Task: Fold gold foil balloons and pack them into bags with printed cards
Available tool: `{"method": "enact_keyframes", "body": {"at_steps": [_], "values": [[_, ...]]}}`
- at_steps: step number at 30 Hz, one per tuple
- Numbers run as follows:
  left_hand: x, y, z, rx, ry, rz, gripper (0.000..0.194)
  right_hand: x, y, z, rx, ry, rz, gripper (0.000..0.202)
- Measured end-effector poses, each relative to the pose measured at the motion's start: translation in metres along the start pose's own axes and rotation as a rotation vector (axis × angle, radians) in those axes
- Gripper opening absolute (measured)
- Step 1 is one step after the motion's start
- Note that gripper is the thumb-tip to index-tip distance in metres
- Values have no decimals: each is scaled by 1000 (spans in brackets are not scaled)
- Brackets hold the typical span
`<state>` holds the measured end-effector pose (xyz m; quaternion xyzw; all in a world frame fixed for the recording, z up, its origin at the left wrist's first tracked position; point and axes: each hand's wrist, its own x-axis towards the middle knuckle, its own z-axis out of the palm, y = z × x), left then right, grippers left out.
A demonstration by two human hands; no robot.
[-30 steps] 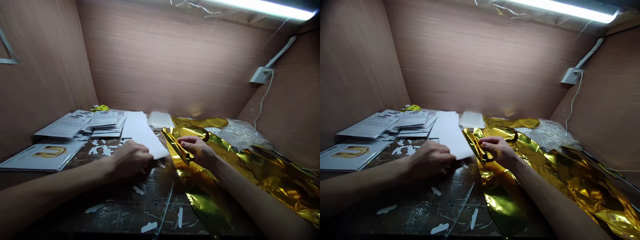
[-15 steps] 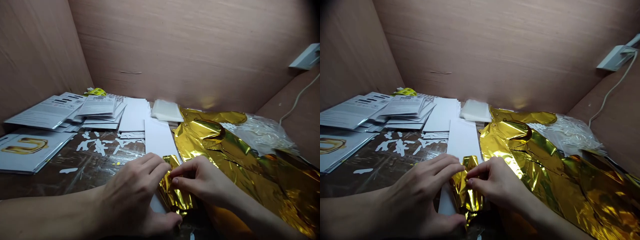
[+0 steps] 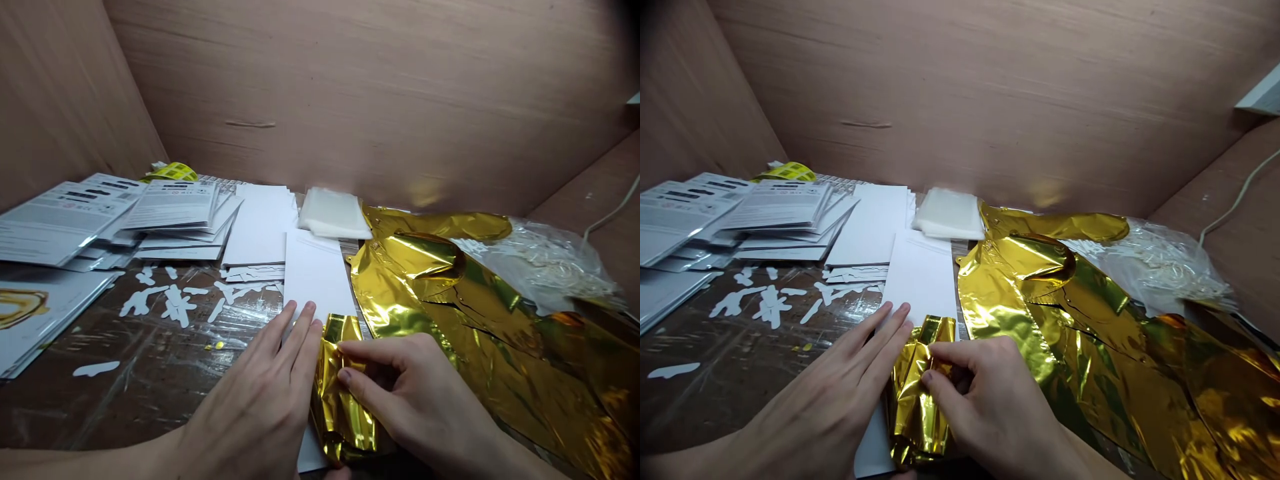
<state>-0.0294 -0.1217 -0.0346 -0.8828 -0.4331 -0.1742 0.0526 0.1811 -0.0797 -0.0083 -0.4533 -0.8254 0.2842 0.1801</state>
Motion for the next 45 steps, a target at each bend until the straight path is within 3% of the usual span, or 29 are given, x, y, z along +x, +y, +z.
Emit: {"method": "enact_keyframes", "body": {"at_steps": [5, 10, 14, 20, 27, 33, 38, 41, 45], "values": [[-2, 0, 4, 68, 94, -21, 90, -2, 5, 2, -285, 126, -108, 44], [-5, 1, 1, 24, 80, -32, 83, -3, 6, 8, -428, 146, -225, 55], [-3, -2, -8, -77, 0, -27, 88, 0, 7, 13, -486, 107, -331, 51], [9, -11, -18, -227, -221, -17, 88, 5, 12, 16, -502, 47, -463, 49], [14, -31, -32, -178, -388, 143, 81, 7, 19, 18, -479, 22, -496, 51], [15, -39, -29, -129, -340, 180, 72, 14, 25, 14, -386, 74, -572, 45], [14, -38, -29, -74, -373, 205, 64, 10, 19, 12, -338, 219, -408, 29], [10, -40, -28, -126, -318, 182, 63, 8, 13, 12, -327, 176, -380, 29], [0, -48, -22, -236, -217, 174, 71, 9, 10, 9, -288, 95, -451, 31]]}}
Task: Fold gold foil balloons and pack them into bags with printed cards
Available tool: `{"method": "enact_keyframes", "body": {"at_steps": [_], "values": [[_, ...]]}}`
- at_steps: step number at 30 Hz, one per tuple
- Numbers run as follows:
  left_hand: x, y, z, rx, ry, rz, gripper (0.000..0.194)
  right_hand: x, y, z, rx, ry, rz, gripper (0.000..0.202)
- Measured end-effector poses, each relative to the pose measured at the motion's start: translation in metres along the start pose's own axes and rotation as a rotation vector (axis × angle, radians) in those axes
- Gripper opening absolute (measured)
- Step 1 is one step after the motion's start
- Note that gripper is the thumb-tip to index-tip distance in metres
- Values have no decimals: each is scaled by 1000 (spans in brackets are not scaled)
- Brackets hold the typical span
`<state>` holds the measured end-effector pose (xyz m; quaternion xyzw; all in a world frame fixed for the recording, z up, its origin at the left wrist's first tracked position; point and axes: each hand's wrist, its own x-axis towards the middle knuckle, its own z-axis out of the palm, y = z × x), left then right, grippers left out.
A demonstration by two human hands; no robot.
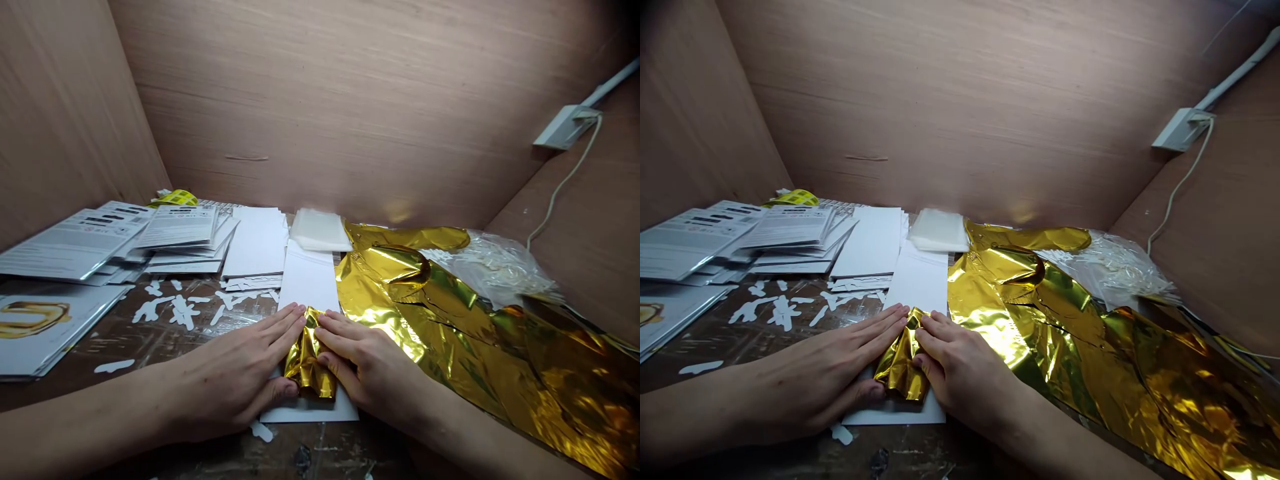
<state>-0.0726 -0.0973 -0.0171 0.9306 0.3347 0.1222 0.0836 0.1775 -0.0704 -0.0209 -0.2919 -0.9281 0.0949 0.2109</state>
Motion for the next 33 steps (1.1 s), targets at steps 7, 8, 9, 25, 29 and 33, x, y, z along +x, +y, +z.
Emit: {"method": "enact_keyframes", "body": {"at_steps": [7, 8, 9, 25, 29, 33], "values": [[-7, -5, 9, -38, 74, -41, 90, -1, 3, -5, 36, -75, -67, 38], [-6, -3, 8, -34, 82, -46, 88, -2, 3, -5, 32, -85, -64, 39], [-4, -1, 7, -31, 92, -44, 85, -2, 3, -5, 24, -95, -62, 41], [-8, -1, 21, -42, 175, -63, 106, -2, -3, -11, 33, -165, -107, 45], [-2, 3, 14, -59, 179, -68, 99, -1, 0, -10, 20, -153, -106, 43], [0, 6, 8, -53, 147, -49, 93, 1, 0, -10, 35, -138, -107, 43]]}}
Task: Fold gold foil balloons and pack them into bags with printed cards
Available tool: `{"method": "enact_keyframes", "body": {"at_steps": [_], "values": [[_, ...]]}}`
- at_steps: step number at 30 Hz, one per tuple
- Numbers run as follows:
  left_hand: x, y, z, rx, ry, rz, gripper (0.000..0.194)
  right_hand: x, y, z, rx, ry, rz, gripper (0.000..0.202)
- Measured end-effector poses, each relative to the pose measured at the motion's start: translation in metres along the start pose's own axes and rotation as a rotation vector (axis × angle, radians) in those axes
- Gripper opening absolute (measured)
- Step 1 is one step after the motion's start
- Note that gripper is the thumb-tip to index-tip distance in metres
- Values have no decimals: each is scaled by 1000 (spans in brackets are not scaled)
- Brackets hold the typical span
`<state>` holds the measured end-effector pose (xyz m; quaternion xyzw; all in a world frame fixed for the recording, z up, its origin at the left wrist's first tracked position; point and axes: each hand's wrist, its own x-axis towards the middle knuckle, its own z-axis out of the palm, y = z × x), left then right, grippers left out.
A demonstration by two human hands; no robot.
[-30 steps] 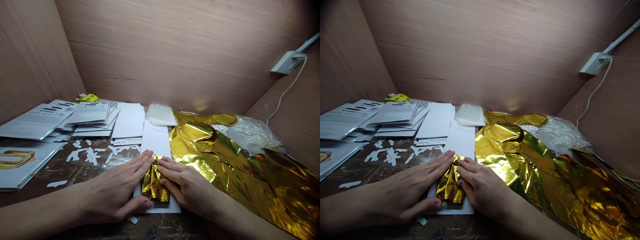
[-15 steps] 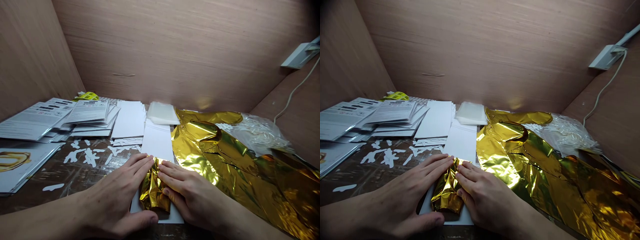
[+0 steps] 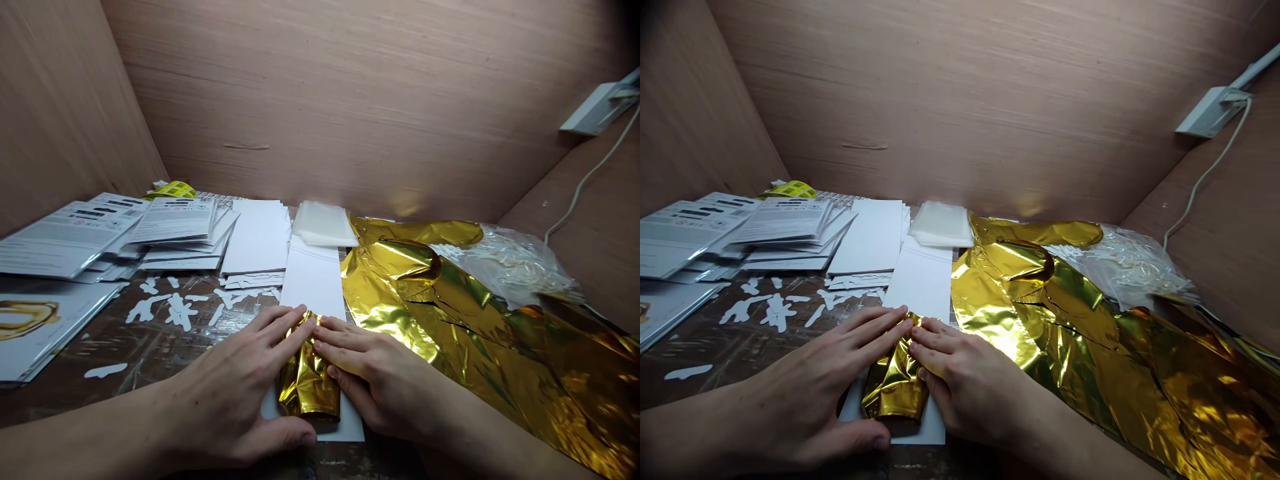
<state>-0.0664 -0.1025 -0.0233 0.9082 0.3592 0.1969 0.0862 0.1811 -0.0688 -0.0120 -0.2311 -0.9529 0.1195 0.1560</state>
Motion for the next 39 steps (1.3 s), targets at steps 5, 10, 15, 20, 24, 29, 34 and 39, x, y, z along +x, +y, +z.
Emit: {"method": "enact_keyframes", "body": {"at_steps": [5, 10, 15, 20, 24, 29, 34, 39], "values": [[1, 5, -4, 39, -50, 44, 82, 1, -2, 0, 29, 15, -27, 47], [5, 3, -9, 12, -127, 85, 66, 2, -3, 2, 21, 49, -22, 43], [3, 3, -1, 63, -103, 56, 55, 8, 1, -3, 124, 3, -15, 38], [0, 7, 1, 103, -114, 45, 63, 21, 28, -8, 230, 215, 444, 54], [1, 8, -2, 125, -137, 58, 62, 42, 47, -11, 756, 393, 711, 77], [-1, 8, 2, 83, -69, 40, 62, 56, 61, -11, 1019, 461, 748, 65], [-4, 8, 3, 31, -30, 53, 61, 46, 64, -10, 1033, 340, 779, 49], [-6, 13, -3, -3, -69, 79, 62, 33, 55, -18, 923, 160, 786, 17]]}}
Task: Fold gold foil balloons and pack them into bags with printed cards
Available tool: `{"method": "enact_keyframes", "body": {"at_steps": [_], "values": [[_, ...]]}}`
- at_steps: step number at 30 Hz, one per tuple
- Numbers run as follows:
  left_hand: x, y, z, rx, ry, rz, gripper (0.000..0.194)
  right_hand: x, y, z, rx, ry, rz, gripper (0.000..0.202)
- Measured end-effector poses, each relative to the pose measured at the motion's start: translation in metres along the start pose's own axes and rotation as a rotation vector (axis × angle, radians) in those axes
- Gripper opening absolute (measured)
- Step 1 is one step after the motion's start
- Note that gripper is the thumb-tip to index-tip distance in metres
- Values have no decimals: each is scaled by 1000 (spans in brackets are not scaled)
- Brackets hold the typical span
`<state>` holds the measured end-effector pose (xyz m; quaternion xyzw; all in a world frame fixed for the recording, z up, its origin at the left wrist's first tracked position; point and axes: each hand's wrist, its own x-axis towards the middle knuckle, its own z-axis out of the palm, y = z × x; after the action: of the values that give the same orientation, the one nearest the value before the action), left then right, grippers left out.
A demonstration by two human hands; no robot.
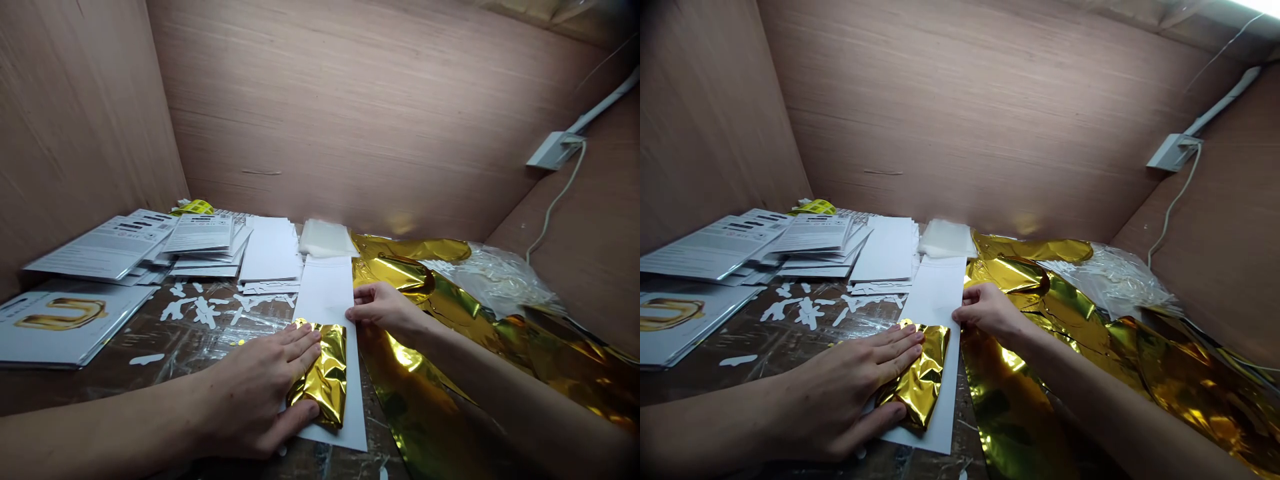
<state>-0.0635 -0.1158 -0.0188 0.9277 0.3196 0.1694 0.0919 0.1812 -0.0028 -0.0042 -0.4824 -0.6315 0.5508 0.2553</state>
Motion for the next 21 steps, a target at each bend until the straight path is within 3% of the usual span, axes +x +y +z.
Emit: {"method": "enact_keyframes", "body": {"at_steps": [5, 9, 15, 18, 21], "values": [[-3, 0, -8, -39, -82, 69, 66, -18, -5, -4, -98, -4, 58, 14], [-4, -5, -14, -62, -123, 123, 67, -27, -2, -4, -201, -26, 6, 17], [-3, -6, -17, -50, -150, 137, 67, -33, 1, 2, -516, 80, -245, 11], [-2, -5, -17, -50, -130, 153, 67, -35, 6, 4, -623, 126, -437, 5], [-2, -5, -17, -49, -118, 169, 67, -36, 15, 2, -771, 183, -634, 12]]}}
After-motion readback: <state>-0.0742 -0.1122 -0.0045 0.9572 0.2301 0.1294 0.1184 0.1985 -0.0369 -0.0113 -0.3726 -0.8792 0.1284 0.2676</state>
